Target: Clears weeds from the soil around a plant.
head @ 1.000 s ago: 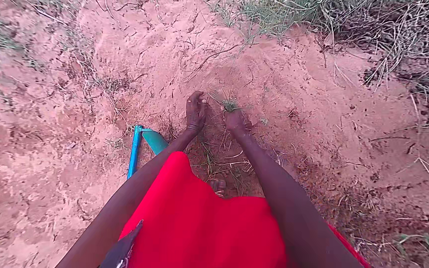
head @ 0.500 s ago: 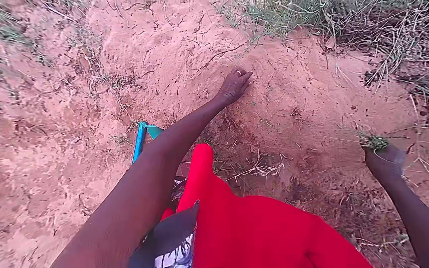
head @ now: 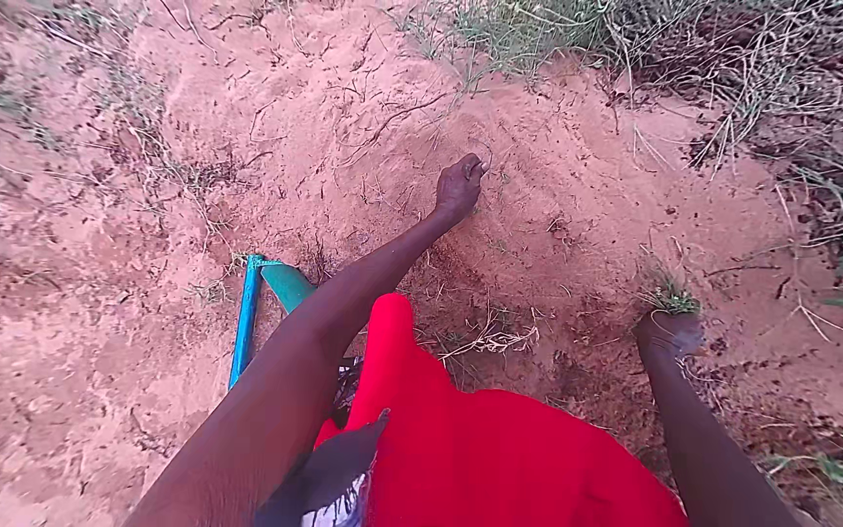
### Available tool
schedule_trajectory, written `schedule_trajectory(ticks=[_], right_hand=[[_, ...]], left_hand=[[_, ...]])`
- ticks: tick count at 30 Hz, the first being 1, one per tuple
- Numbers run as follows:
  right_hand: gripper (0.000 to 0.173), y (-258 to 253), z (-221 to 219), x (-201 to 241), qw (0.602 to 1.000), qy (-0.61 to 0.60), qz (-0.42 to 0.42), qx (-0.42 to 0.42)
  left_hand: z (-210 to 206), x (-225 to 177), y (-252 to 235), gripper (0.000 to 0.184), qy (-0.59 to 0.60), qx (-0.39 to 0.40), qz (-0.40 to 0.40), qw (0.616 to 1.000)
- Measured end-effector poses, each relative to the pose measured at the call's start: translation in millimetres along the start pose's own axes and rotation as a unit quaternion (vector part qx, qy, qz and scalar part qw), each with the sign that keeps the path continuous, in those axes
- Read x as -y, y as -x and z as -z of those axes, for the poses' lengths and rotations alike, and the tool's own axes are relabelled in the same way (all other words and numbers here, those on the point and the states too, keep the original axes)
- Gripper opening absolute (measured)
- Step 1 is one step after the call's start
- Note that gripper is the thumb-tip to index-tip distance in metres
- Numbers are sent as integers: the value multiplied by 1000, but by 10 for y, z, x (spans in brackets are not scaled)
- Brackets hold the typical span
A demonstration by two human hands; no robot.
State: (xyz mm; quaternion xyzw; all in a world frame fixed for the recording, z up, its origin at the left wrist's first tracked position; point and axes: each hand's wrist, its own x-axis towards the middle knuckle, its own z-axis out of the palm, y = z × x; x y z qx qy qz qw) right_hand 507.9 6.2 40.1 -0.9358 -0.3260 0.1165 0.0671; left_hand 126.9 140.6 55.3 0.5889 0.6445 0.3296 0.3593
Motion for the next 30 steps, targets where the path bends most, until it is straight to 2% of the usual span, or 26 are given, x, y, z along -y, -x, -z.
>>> schedule_trajectory(ticks=[2,4,6,8,10,11,13,15,17,19,23,28,30], right_hand=[[48,16,13,10,1000,1,-4,7],[50,15,17,20,1000,-1,-6,8],[50,10,36,32,1000,6,-12,17],[50,28,33,47,999,21,-20,25],[51,31,24,104,998,42,-21,42],[53,13,55,115,998,45,-18,49],[58,10,113,64,996,48,-15,72],[60,-21,110,65,994,50,-14,93],[63,-19,143,79,993,28,-16,110],[67,-8,161,60,993,16,-17,117],[70,-18,205,48,990,4,-13,137],[69,-30,225,49,990,-16,-7,139],[69,-11,227,48,990,-16,-3,140]], left_hand=[[-34,-60,229,29,-23,-9,-78,997],[-68,-76,151,29,-77,9,-128,989],[-76,-113,-117,28,-157,76,-114,978],[-60,-167,-351,29,-218,176,-97,955],[-24,-139,-514,27,-248,230,-140,930],[-40,-118,-582,25,-244,230,-170,927],[-89,-25,-570,21,-209,214,-193,934],[-69,-11,-520,21,-188,187,-168,950],[-75,87,-552,30,-141,161,-130,968],[-100,181,-616,38,-85,153,-124,977],[-138,261,-723,44,-89,137,-131,978],[-126,344,-414,33,67,16,-72,995],[-17,282,-117,29,114,-20,-81,990]])
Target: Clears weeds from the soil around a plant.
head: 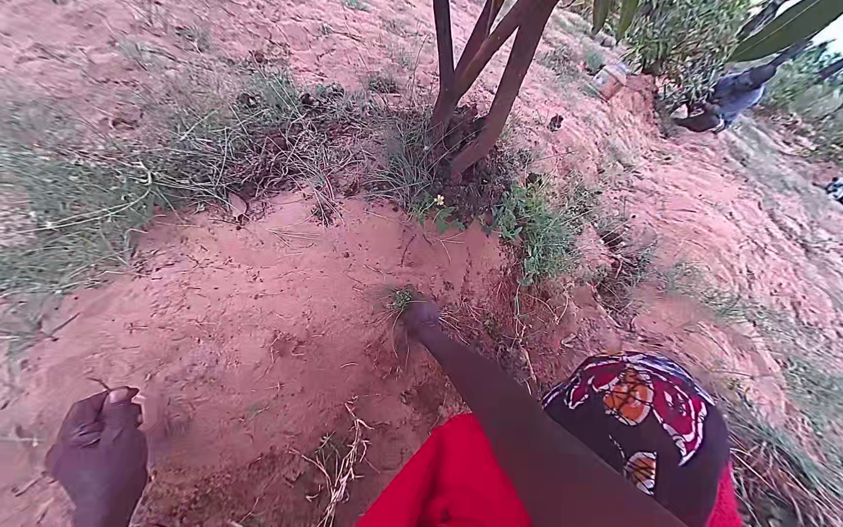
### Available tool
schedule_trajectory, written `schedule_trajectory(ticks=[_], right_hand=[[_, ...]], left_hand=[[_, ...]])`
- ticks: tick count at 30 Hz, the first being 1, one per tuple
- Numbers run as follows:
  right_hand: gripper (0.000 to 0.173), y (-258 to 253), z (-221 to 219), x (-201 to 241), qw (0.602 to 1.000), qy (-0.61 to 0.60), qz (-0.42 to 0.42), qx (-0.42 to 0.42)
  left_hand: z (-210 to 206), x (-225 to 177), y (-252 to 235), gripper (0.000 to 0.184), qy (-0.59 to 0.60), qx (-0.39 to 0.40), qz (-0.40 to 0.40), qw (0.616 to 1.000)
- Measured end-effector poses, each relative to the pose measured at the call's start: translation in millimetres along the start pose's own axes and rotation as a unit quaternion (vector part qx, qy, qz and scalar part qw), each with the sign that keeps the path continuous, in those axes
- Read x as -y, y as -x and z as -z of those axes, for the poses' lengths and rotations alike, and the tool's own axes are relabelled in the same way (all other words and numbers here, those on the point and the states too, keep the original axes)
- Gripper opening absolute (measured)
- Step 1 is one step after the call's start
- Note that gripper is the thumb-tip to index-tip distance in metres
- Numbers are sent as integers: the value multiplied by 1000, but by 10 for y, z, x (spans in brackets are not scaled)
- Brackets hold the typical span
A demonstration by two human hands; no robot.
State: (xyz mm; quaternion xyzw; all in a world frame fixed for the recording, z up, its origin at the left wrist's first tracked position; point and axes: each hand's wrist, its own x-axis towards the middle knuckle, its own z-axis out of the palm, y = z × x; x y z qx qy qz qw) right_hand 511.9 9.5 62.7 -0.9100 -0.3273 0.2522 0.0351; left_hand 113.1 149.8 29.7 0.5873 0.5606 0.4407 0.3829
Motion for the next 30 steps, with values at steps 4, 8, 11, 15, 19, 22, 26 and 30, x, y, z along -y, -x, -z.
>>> schedule_trajectory(ticks=[4,8,11,15,19,22,26,30], right_hand=[[70,-2,-6,49,1000,13,-6,0],[69,-17,-8,23,1000,18,-13,-1],[69,-16,-13,31,1000,18,-6,-3],[68,-7,-28,17,1000,16,-7,-7],[68,-10,-14,26,1000,13,-14,-9],[68,-7,-14,57,999,9,-28,-12],[68,14,-28,114,998,24,-47,-16],[72,3,-11,100,999,34,-27,0]], left_hand=[[172,163,160,46,-112,108,-41,987],[-23,138,-11,84,-224,208,-25,952],[-172,6,-46,43,-300,188,-68,933],[-183,217,9,35,-201,144,-204,947],[-167,290,29,53,-148,156,-142,966],[-211,236,31,50,-144,137,-100,975],[-265,48,62,45,-223,130,-59,964],[-281,-26,82,49,-224,111,-44,967]])
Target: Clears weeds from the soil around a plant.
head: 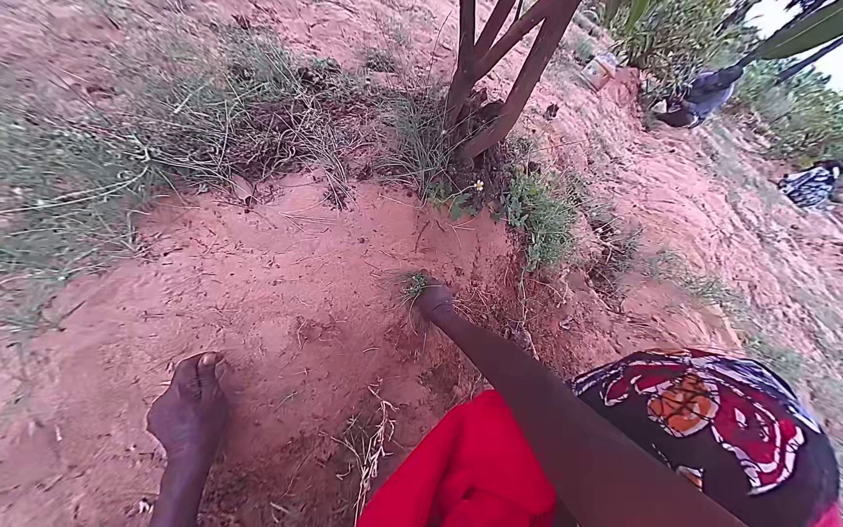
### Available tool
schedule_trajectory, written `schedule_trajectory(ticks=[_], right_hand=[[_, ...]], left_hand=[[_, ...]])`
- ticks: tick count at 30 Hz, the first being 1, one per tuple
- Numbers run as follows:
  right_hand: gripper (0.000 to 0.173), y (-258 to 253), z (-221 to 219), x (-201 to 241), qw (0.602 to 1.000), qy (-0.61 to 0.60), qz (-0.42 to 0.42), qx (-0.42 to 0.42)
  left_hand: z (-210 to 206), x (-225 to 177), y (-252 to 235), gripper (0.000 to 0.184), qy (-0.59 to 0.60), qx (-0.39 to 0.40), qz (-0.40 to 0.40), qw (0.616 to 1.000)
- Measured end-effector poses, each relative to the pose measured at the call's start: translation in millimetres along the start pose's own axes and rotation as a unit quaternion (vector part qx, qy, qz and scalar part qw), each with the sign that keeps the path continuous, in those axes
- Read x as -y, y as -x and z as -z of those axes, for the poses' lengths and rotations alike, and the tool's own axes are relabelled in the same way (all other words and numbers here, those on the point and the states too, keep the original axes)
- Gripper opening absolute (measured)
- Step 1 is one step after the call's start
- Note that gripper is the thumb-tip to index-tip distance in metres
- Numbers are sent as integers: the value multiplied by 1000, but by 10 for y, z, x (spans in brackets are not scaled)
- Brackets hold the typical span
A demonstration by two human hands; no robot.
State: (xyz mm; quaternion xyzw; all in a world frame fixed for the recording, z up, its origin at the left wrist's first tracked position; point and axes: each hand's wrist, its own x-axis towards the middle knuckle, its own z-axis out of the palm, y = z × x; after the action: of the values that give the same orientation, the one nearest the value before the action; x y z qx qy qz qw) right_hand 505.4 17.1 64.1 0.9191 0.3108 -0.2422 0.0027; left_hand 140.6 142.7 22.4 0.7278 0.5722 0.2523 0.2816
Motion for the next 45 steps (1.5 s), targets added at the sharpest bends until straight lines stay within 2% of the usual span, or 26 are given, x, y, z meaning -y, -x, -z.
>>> schedule_trajectory(ticks=[6,9,11,13,15,17,18,20,21,26,29,32,35,37,39,40,43,45], right_hand=[[68,-41,55,-51,999,-2,8,32],[53,31,192,2,998,-3,14,53],[46,195,206,124,997,-47,30,44],[41,485,153,367,979,-180,86,43],[47,861,77,649,936,-275,187,116],[53,1184,36,966,892,-287,265,228],[57,1300,-10,1106,878,-272,294,262],[59,1396,-104,1301,873,-222,327,286],[59,1403,-106,1353,875,-190,334,296],[56,1362,-102,1455,855,-34,417,306],[54,1438,102,1523,858,19,442,260],[49,1445,534,1491,862,7,464,206],[40,1433,1070,1263,844,-44,503,180],[29,1437,1359,986,837,-111,519,137],[24,1459,1703,613,871,-124,466,95],[23,1440,1838,363,894,-100,429,79],[25,1407,2133,-704,949,40,310,36],[31,1547,2249,-1522,970,128,205,14]], left_hand=[[82,-43,294,45,46,-35,10,998],[159,-114,561,32,191,-102,62,974],[202,-264,693,22,359,-87,120,921],[198,-540,809,31,481,-34,203,853],[124,-853,870,40,542,41,303,783],[-6,-1121,899,40,591,82,373,710],[-52,-1207,930,40,623,93,381,676],[-74,-1252,999,46,688,109,379,610],[-65,-1215,1016,48,701,107,380,594],[137,-1265,1003,31,684,33,447,575],[235,-1418,953,26,711,28,395,581],[333,-1645,849,32,744,86,306,588],[428,-1987,752,43,740,179,252,597],[508,-2247,728,48,708,284,221,608],[546,-2436,685,51,648,401,196,617],[564,-2515,676,48,607,435,198,635],[597,-2665,557,58,435,483,203,733],[580,-2601,412,52,323,502,187,780]])
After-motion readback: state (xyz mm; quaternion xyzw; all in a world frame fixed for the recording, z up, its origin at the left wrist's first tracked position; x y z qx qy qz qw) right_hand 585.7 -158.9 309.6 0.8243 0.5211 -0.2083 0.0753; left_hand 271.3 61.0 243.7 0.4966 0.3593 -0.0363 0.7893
